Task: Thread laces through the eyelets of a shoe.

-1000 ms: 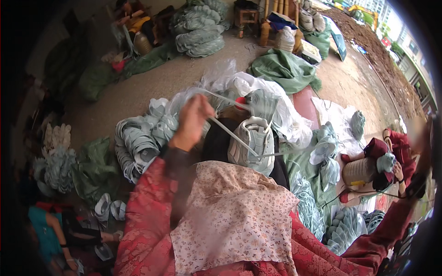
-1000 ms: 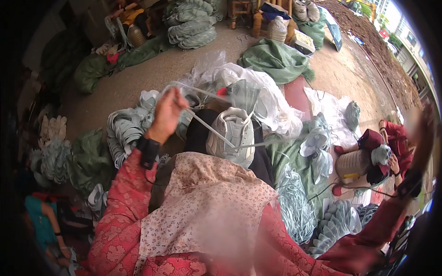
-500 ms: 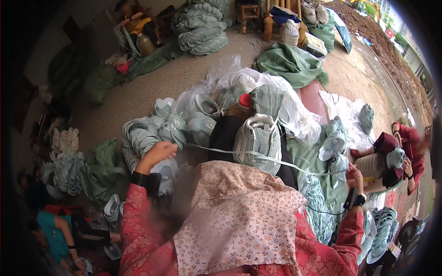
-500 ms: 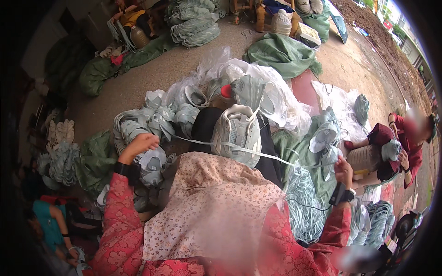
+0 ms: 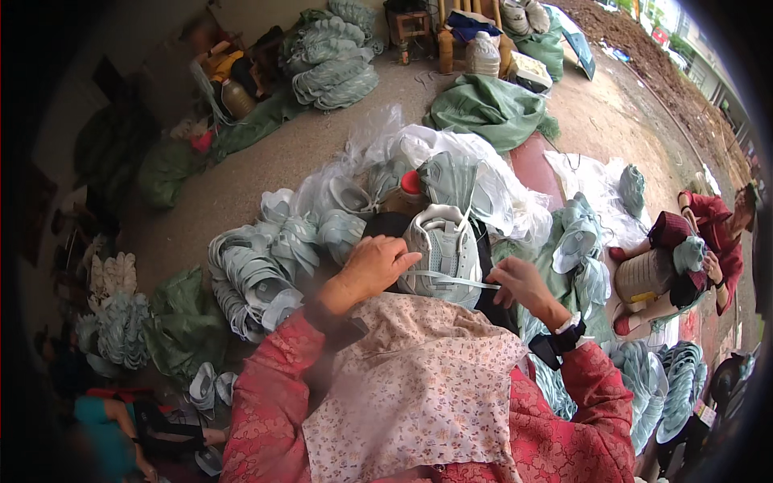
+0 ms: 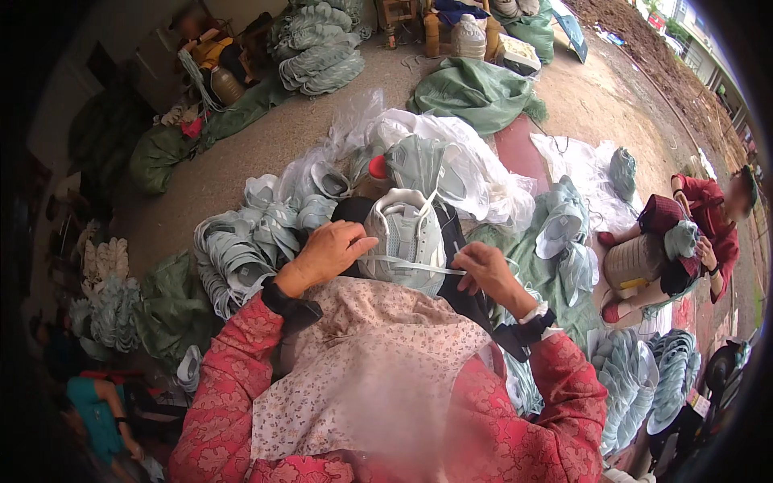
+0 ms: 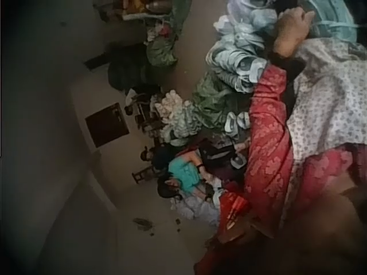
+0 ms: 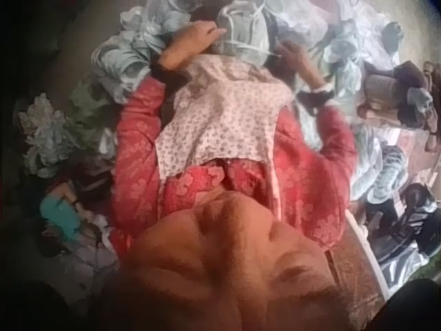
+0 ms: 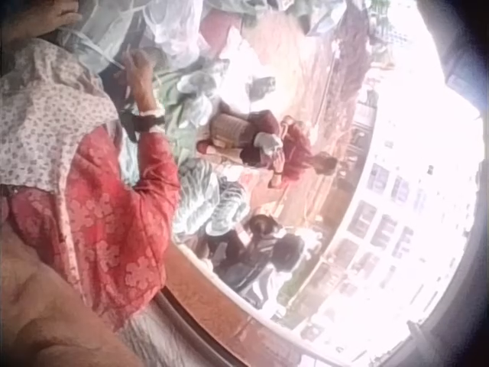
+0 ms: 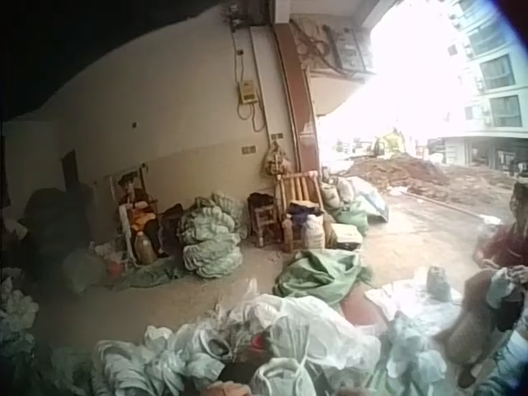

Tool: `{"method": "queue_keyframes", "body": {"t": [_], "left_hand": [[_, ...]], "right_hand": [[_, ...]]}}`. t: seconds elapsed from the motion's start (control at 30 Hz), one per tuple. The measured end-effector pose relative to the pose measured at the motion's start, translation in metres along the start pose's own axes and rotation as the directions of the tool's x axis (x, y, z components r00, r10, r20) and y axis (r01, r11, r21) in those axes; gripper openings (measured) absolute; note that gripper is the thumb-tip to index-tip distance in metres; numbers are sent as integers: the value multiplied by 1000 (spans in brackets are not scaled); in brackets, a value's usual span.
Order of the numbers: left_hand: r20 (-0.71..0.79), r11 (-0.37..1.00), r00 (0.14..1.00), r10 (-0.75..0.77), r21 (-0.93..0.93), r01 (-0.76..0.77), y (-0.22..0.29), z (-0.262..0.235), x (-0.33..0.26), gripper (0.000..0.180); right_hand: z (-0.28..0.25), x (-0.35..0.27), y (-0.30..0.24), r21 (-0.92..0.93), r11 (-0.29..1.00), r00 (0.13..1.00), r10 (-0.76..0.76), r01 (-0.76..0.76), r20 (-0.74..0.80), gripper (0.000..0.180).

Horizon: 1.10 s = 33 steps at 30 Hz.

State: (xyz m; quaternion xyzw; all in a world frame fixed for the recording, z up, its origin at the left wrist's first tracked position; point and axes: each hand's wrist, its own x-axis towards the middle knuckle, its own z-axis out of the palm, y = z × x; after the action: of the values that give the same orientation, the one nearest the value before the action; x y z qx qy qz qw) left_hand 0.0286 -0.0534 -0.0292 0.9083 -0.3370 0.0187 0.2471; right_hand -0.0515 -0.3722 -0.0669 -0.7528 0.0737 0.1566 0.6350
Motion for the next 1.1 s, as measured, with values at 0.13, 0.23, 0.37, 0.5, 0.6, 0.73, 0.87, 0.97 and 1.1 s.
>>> {"method": "queue_keyframes", "body": {"t": [0.13, 0.23, 0.37, 0.5, 0.6, 0.73, 0.87, 0.97, 1.1], "left_hand": [[355, 958, 893, -275, 21, 286, 17, -7, 9, 43], [616, 785, 752, -237, -334, 521, 17, -6, 11, 40], [440, 738, 891, 112, -637, 222, 53, -16, 8, 33], [383, 731, 753, 535, -656, -186, 99, -35, -1, 27], [445, 712, 641, 625, -662, -234, 123, -50, -11, 18], [484, 729, 575, 659, -599, -331, 128, -59, -18, 13], [412, 661, 552, 725, -639, -392, 129, -66, -25, 18], [371, 618, 534, 760, -668, -415, 135, -75, -28, 24], [306, 555, 586, 750, -772, -308, 144, -84, -34, 25]], "right_hand": [[5, -7, -9, -18, 997, 988, 82, -81, 129, 25], [3, -21, -32, -142, 989, 946, 78, -34, 315, 23], [-4, -30, -37, -699, 613, 929, -271, 368, 251, 18], [12, -3, -53, -742, 451, 749, -655, 496, 102, 10], [40, 5, -73, -677, 359, 694, -647, 643, 316, 9], [67, 17, -74, -797, 178, 773, -435, 577, 462, 15], [85, 13, -70, -857, -13, 782, -403, 514, 475, 12], [90, 15, -70, -862, -68, 754, -453, 503, 476, 12], [89, 7, -86, -635, 412, 741, -516, 654, 429, 16]]}}
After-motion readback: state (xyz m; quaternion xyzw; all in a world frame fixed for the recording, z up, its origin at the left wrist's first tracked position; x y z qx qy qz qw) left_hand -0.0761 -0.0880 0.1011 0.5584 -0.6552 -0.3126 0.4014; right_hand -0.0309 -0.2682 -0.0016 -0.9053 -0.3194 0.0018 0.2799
